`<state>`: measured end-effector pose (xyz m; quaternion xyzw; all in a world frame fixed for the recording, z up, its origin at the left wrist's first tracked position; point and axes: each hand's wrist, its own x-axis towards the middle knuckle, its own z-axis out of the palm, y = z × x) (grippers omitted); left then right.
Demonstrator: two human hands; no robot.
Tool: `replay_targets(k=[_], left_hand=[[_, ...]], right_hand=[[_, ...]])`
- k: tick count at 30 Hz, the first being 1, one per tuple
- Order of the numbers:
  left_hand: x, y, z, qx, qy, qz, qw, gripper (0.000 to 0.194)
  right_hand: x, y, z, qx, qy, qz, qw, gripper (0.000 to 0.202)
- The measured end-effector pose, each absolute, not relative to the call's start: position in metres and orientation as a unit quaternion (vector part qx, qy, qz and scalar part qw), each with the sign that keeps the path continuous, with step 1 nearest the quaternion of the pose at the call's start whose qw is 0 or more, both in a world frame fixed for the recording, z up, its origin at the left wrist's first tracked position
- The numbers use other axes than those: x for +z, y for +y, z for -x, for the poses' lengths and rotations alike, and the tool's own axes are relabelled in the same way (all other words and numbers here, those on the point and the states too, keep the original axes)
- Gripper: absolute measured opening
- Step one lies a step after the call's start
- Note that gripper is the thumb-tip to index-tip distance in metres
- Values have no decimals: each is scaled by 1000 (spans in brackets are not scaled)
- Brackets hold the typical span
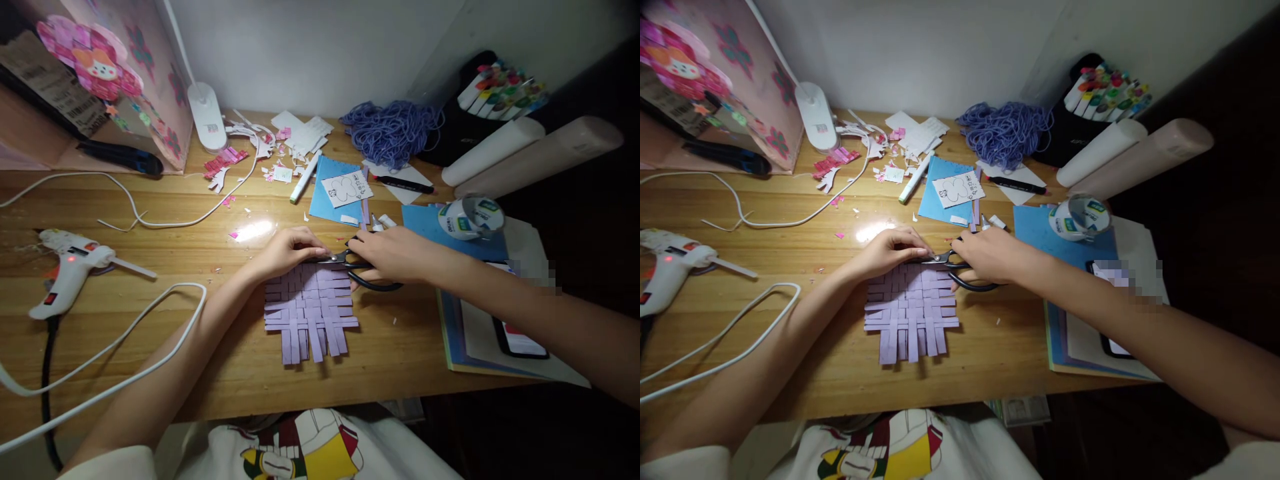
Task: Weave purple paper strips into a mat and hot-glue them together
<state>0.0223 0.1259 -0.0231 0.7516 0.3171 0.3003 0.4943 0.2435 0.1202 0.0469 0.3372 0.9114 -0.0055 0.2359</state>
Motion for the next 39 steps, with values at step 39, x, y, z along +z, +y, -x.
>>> replay_targets(k=[39], left_hand=[[21, 34, 24, 464, 466, -466, 592, 58]], right_hand=[[1, 67, -275, 29, 648, -754, -102, 32]])
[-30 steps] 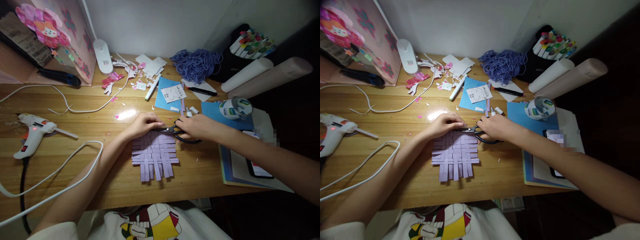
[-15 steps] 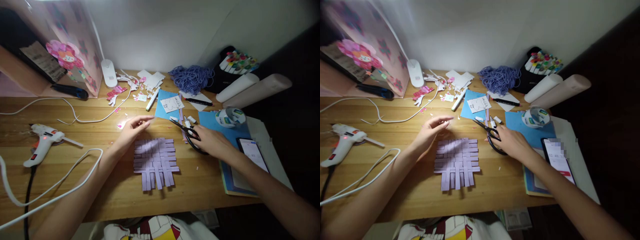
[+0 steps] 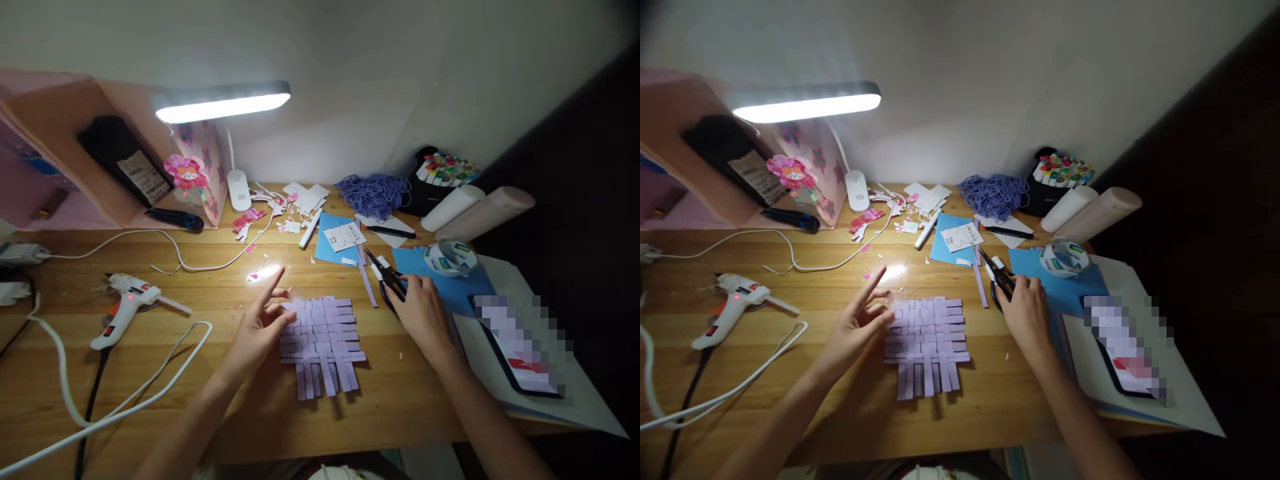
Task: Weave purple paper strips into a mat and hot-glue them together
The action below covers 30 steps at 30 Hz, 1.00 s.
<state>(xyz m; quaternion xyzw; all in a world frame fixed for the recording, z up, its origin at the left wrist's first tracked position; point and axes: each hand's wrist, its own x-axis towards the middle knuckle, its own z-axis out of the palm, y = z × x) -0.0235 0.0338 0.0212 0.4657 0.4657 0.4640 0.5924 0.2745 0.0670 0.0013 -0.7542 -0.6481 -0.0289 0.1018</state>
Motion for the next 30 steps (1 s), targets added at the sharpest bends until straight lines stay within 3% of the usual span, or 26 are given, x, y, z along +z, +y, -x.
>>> replay_targets(k=[2, 5, 7, 9, 11, 16, 21, 30], left_hand=[[23, 33, 25, 467, 464, -462, 594, 64], [28, 34, 28, 459, 485, -482, 567, 54], [31, 34, 28, 446, 497, -511, 541, 49], [34, 32, 26, 426, 497, -554, 514, 46], [36, 29, 22, 410, 489, -594, 490, 43], [38, 24, 20, 418, 483, -605, 476, 42], [25, 30, 34, 499, 544, -480, 475, 34], [-1, 17, 54, 509, 593, -457, 425, 21]], right_hand=[[6, 64, -268, -60, -656, 741, 132, 31], [21, 56, -245, -30, -674, 698, 241, 25], [33, 47, -221, 113, -695, 635, 317, 20], [44, 38, -193, 339, -702, 536, 324, 21], [50, 33, -167, 450, -676, 472, 343, 27], [44, 40, -140, 467, -627, 469, 412, 12], [32, 73, -137, 426, -605, 482, 469, 15], [1, 205, -101, 401, -644, 498, 420, 16]])
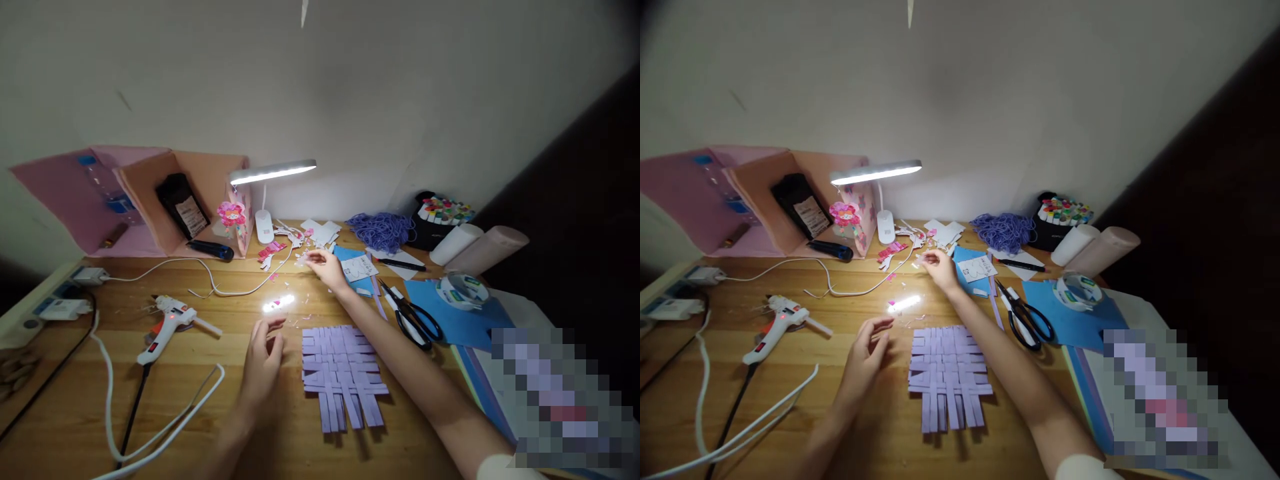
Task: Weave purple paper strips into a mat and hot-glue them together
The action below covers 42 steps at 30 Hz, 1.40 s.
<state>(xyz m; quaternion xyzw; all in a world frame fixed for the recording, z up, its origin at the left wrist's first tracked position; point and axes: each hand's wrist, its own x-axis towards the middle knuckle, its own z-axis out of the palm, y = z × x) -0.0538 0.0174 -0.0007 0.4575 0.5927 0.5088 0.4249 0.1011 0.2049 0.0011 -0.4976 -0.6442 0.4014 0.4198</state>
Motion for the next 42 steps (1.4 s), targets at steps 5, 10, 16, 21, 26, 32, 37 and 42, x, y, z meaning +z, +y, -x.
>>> replay_targets(k=[5, 10, 16, 21, 26, 32, 37, 42], left_hand=[[-8, 11, 58, 502, 611, -476, 385, 20], [-3, 11, 58, 498, 610, -478, 388, 20], [-4, 10, 58, 496, 609, -458, 416, 21], [-10, 10, 58, 492, 605, -453, 431, 27], [-13, 8, 58, 506, 602, -431, 441, 28], [-8, 19, 55, 531, 606, -343, 483, 46], [17, 32, 53, 560, 546, -298, 547, 46], [27, 21, 51, 573, 552, -301, 525, 33]], right_hand=[[2, 248, -106, 407, -683, 493, 353, 24], [-1, 256, -112, 429, -707, 476, 298, 25], [-8, 256, -101, 475, -717, 432, 269, 25], [-7, 257, -90, 502, -717, 398, 276, 23], [5, 250, -89, 534, -706, 368, 285, 18], [24, 190, -84, 603, -666, 318, 303, 23], [32, 122, -84, 646, -632, 298, 310, 22], [31, 88, -90, 642, -603, 325, 343, 17]])
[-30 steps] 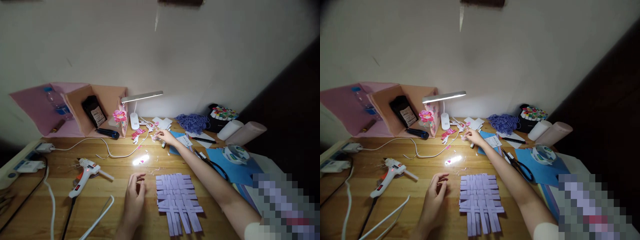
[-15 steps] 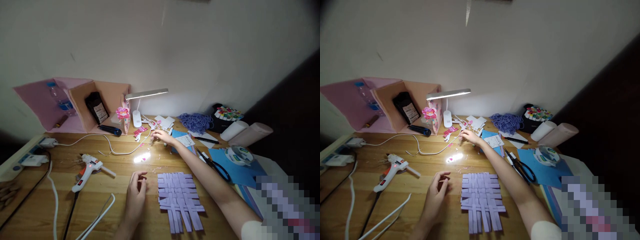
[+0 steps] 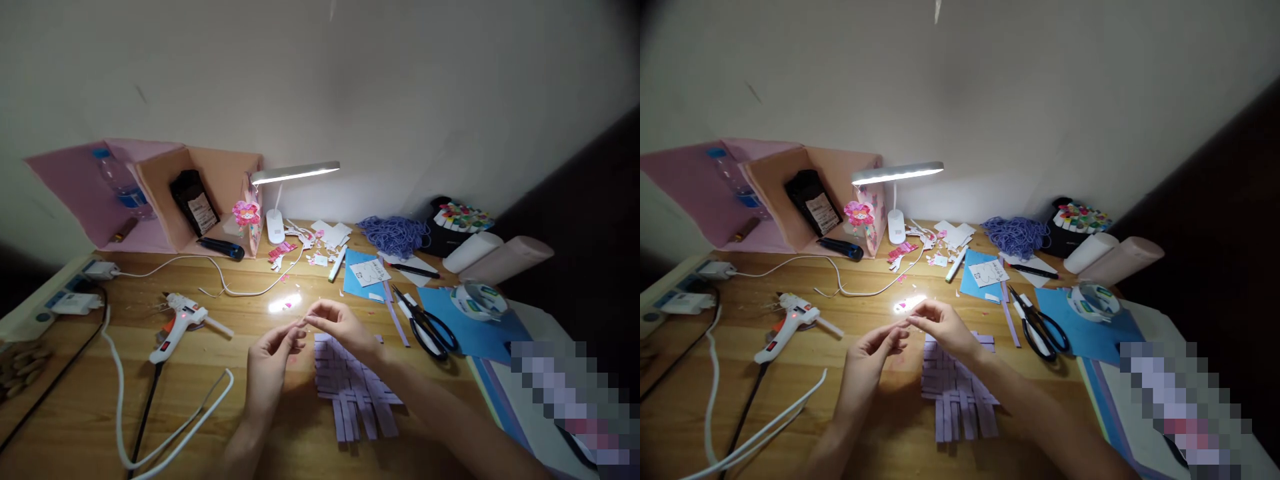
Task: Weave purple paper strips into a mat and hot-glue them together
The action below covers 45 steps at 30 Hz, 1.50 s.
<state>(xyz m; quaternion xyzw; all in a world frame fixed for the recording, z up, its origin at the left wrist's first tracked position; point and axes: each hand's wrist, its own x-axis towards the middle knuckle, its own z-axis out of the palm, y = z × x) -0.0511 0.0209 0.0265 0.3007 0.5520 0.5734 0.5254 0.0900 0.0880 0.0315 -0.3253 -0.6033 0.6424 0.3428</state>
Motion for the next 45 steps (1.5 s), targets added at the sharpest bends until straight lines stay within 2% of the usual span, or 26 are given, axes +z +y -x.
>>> replay_targets(k=[2, 4, 7, 9, 11, 15, 19, 22, 24, 27, 31, 34, 38, 40, 43, 45], left_hand=[[25, 16, 49, 578, 558, -291, 519, 30], [23, 12, 47, 577, 561, -288, 519, 29], [25, 7, 41, 564, 553, -286, 542, 30], [29, 3, 36, 560, 533, -283, 567, 32], [33, -2, 31, 556, 512, -298, 584, 33], [37, -15, 20, 541, 512, -369, 555, 29], [33, -24, 14, 519, 529, -426, 519, 29], [29, -23, 15, 505, 531, -444, 516, 36], [27, -21, 17, 493, 536, -455, 512, 34], [26, -15, 20, 481, 539, -467, 510, 25], [25, -8, 20, 485, 539, -479, 495, 21], [26, -10, 17, 515, 574, -480, 418, 23], [33, -25, 16, 553, 611, -497, 270, 12], [38, -32, 16, 537, 592, -533, 278, 7], [43, -36, 16, 511, 561, -551, 348, 21], [43, -35, 17, 502, 551, -533, 400, 22]], right_hand=[[33, 81, -93, 564, -635, 374, 373, 14], [35, 74, -97, 400, -690, 432, 422, 13], [40, 56, -105, 152, -718, 463, 497, 37], [42, 39, -110, 75, -746, 426, 507, 35], [43, 21, -112, 51, -791, 382, 475, 28], [38, 1, -112, 91, -765, 443, 458, 32], [32, 2, -113, 185, -709, 470, 493, 16], [30, 6, -118, 325, -631, 486, 510, 6], [29, 7, -122, 449, -557, 480, 508, 5], [28, 10, -126, 614, -440, 430, 495, 14], [28, 9, -125, 750, -323, 354, 456, 24], [29, 3, -124, 751, -322, 333, 470, 23], [32, -6, -124, 649, -421, 368, 516, 14], [35, -9, -125, 623, -449, 375, 520, 11], [38, -11, -124, 630, -462, 368, 504, 9], [39, -11, -124, 638, -468, 362, 492, 9]])
